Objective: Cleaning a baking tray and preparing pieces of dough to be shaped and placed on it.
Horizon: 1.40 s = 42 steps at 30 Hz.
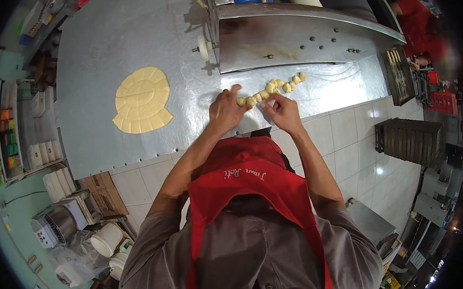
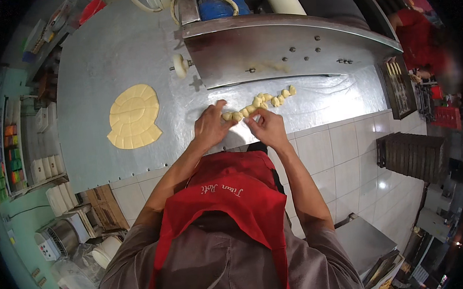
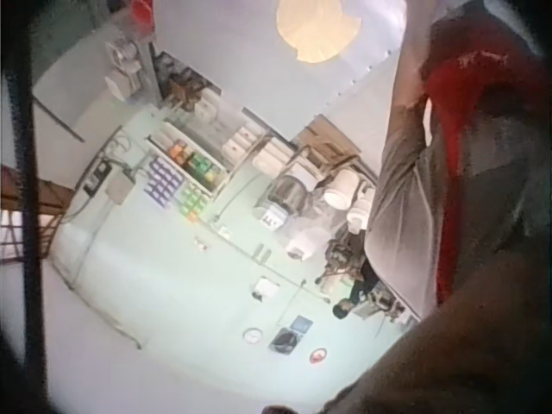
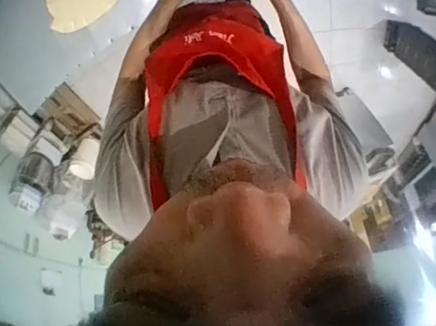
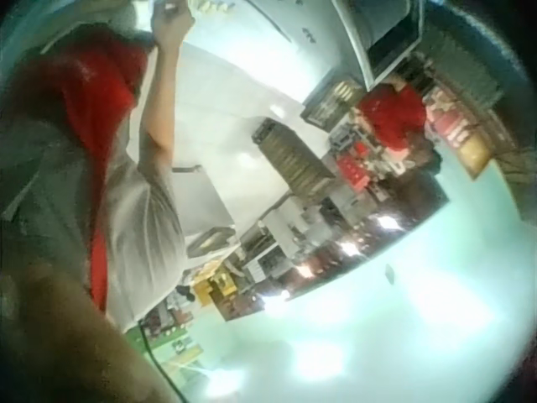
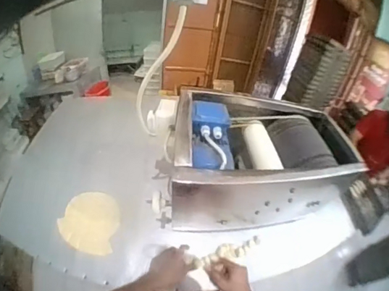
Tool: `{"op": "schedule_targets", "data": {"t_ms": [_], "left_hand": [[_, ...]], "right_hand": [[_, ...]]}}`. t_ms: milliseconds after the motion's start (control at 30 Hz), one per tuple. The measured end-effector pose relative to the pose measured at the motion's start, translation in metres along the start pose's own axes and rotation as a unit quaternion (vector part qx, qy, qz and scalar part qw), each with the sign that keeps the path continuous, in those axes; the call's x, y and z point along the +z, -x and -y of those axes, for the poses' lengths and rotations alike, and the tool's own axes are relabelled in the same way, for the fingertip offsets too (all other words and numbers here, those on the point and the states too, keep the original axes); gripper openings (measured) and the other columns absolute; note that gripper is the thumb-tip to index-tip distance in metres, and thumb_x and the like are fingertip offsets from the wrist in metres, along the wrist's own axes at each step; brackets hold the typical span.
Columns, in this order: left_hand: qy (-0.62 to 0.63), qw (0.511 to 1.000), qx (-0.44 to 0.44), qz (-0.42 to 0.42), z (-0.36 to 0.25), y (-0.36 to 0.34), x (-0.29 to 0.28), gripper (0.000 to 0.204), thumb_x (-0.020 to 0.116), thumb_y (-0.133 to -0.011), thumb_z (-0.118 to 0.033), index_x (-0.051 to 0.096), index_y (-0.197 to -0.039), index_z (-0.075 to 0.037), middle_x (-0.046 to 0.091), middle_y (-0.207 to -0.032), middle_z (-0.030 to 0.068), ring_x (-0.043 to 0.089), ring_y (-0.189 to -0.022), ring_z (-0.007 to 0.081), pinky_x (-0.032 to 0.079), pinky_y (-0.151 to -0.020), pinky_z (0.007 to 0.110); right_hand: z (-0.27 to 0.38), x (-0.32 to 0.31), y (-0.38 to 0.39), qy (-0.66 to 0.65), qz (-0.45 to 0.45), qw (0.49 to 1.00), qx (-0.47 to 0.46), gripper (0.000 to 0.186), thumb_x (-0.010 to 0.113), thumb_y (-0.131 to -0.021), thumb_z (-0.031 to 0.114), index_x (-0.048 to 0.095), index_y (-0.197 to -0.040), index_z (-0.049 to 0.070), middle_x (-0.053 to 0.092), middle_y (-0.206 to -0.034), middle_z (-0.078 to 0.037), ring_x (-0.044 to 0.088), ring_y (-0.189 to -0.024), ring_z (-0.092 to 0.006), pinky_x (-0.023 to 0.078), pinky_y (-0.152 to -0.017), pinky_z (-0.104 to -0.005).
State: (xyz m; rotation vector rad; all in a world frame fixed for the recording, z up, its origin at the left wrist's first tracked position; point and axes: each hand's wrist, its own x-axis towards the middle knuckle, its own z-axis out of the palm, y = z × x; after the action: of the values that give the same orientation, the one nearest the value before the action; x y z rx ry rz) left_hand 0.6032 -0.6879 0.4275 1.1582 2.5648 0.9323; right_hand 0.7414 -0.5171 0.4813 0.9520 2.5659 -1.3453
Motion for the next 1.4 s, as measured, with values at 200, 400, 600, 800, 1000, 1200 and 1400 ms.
{"op": "schedule_targets", "data": {"t_ms": [200,400,600,800,1000,1200,1400], "left_hand": [[0.003,0.993,-0.041,0.107,0.011,0.004,0.003,0.045,0.079,-0.09,-0.035,0.06,-0.122,-0.01,0.071,-0.101,0.0193,0.071,-0.091,0.0412,0.057,-0.073,0.052],[-0.033,0.998,-0.056,0.018,-0.024,0.011,0.015,0.033,0.076,-0.091,-0.029,0.066,-0.118,-0.013,0.072,-0.098,0.0184,0.071,-0.092,0.04,0.057,-0.074,0.052],[-0.073,0.975,-0.166,-0.127,-0.016,0.025,0.021,0.032,0.079,-0.087,-0.025,0.074,-0.116,-0.015,0.071,-0.098,0.0124,0.07,-0.094,0.036,0.058,-0.077,0.049],[-0.115,0.948,-0.229,-0.19,-0.047,0.031,0.031,0.026,0.076,-0.091,-0.027,0.075,-0.112,-0.012,0.07,-0.099,0.0138,0.069,-0.091,0.038,0.055,-0.081,0.05],[0.238,0.888,-0.335,-0.207,-0.082,0.031,0.042,0.021,0.078,-0.095,-0.014,0.077,-0.112,-0.002,0.077,-0.103,0.0055,0.069,-0.09,0.0143,0.056,-0.079,0.031],[0.407,0.863,-0.236,-0.183,-0.226,-0.012,-0.036,0.023,0.079,-0.097,-0.011,0.078,-0.117,0.0,0.077,-0.105,0.0031,0.065,-0.092,0.0073,0.053,-0.081,0.023],[0.26,0.949,-0.021,-0.179,-0.279,-0.089,-0.148,0.029,0.085,-0.092,-0.023,0.079,-0.111,-0.002,0.074,-0.095,0.0022,0.066,-0.086,0.0086,0.052,-0.077,0.024]], "right_hand": [[-0.031,0.026,-0.024,0.251,-0.135,0.95,-0.127,0.035,0.08,-0.086,0.021,0.063,-0.113,0.005,0.065,-0.103,-0.017,0.073,-0.087,-0.0385,0.059,-0.068,-0.0504],[-0.032,0.004,-0.032,0.24,-0.069,0.95,-0.187,0.043,0.075,-0.088,0.022,0.055,-0.123,0.007,0.073,-0.094,-0.019,0.074,-0.081,-0.0412,0.058,-0.067,-0.052],[0.014,-0.045,-0.012,0.112,0.017,0.937,-0.331,0.032,0.076,-0.086,0.021,0.065,-0.113,0.006,0.074,-0.09,-0.017,0.074,-0.075,-0.0397,0.06,-0.067,-0.0495],[0.096,-0.293,-0.035,0.074,-0.121,0.874,-0.465,0.028,0.081,-0.088,0.023,0.077,-0.109,0.006,0.078,-0.095,-0.015,0.075,-0.078,-0.0347,0.059,-0.069,-0.0428],[0.097,-0.353,-0.187,0.39,-0.043,0.834,-0.387,0.035,0.073,-0.095,0.035,0.077,-0.124,0.016,0.077,-0.104,-0.018,0.074,-0.099,-0.037,0.058,-0.09,-0.0513],[0.108,-0.355,-0.187,0.513,0.063,0.744,-0.424,0.031,0.065,-0.104,0.028,0.073,-0.133,0.019,0.064,-0.123,-0.012,0.066,-0.119,-0.0355,0.054,-0.105,-0.048],[0.095,-0.354,-0.207,0.605,-0.012,0.656,-0.451,0.048,0.051,-0.11,0.038,0.063,-0.14,0.002,0.056,-0.145,-0.018,0.055,-0.129,-0.0387,0.045,-0.113,-0.0509]]}}
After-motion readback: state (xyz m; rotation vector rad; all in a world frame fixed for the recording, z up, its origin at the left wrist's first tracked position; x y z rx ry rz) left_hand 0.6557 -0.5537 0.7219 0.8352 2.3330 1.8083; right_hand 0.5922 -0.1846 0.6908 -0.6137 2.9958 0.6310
